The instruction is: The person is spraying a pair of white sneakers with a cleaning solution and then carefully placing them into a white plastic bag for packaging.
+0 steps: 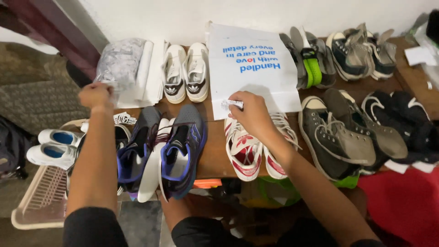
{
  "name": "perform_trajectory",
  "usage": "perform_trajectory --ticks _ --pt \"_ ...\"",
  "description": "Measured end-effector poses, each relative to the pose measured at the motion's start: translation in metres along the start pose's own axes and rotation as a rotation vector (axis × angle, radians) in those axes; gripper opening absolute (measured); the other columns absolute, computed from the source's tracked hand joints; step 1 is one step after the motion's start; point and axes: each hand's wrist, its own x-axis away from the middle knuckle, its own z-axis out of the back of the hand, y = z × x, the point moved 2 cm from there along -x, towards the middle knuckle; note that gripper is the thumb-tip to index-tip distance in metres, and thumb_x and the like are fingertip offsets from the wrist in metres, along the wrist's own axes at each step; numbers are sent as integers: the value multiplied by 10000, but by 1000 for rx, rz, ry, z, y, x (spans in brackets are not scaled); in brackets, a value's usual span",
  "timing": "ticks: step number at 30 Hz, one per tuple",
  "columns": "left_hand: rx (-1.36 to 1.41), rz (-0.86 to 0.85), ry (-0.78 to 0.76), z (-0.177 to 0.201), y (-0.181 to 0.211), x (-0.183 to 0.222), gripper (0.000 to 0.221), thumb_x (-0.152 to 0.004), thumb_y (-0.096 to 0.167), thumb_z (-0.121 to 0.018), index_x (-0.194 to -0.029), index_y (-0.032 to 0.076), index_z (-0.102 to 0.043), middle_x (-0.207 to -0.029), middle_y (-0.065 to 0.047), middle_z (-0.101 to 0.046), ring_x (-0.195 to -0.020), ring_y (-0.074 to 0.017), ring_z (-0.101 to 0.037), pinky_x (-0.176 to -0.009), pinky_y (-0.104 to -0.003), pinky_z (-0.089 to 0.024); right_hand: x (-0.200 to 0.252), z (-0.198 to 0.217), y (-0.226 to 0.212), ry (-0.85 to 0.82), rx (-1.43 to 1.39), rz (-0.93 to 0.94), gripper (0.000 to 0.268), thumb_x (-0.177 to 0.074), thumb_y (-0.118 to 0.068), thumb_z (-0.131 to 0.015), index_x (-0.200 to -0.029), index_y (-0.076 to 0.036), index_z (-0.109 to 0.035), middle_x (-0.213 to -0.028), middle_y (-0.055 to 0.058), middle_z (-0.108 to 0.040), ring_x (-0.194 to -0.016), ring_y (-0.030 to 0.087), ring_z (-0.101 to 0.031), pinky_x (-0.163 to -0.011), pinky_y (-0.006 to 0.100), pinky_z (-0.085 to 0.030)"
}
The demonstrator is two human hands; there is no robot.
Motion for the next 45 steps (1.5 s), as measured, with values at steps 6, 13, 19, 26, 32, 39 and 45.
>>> perform_trajectory --ticks 6,13,19,26,32,39,45 --pt "-444 244 -362 22 24 -12 333 -852 180 -731 -1150 41 -680 -1097 22 -721 -983 -112 -722 -735 -261 -588 -4 15 13 -5 70 4 153 -960 -132 -647 -1072 -84 -740 -1017 85 -749 -780 191 -798 -727 308 -536" --pt "243 -453 153 31 40 82 317 -778 -23 -616 -1042 95 -747 -965 -77 -789 -880 -246 -746 -818 -342 -570 9 39 22 -33 -167 -77 171 -953 -113 -668 -1100 -46 -725 -1122 90 -745 -850 250 -827 -625 204 -592" --pt "241 -464 -1007 162 227 382 279 -922 164 -709 -1198 139 -732 -1045 -149 -745 -996 -336 -738 -854 -424 -594 25 55 20 25 -587 -196 342 -897 -32 -683 -1211 102 -660 -1194 285 -651 -831 304 -772 -760 392 -659" --pt "471 -334 -1120 158 222 470 140 -842 193 -832 -976 167 -800 -806 -47 -777 -659 -87 -691 -628 -232 -581 57 64 19 63 -703 -198 329 -875 -1 -723 -1161 148 -659 -1098 258 -644 -838 306 -751 -770 430 -677" --pt "463 -800 -906 228 214 495 75 -899 100 -758 -849 104 -702 -760 -93 -710 -741 -253 -686 -689 -351 -572 97 88 43 42 -172 -81 290 -877 -119 -785 -1166 -96 -770 -1073 131 -780 -924 225 -731 -817 435 -602" --pt "96 -1423 -578 192 117 522 93 -996 184 -618 -940 179 -692 -930 -2 -674 -856 -189 -694 -709 -290 -561 142 74 94 -172 503 -133 197 -976 -231 -617 -1115 -264 -753 -952 40 -802 -929 281 -767 -837 397 -611" --pt "85 -1409 -527 207 141 517 135 -998 174 -636 -867 180 -667 -797 17 -583 -746 -182 -647 -636 -254 -523 136 73 101 -82 365 -64 166 -946 -138 -651 -1081 -164 -742 -859 139 -785 -858 350 -760 -780 423 -602"
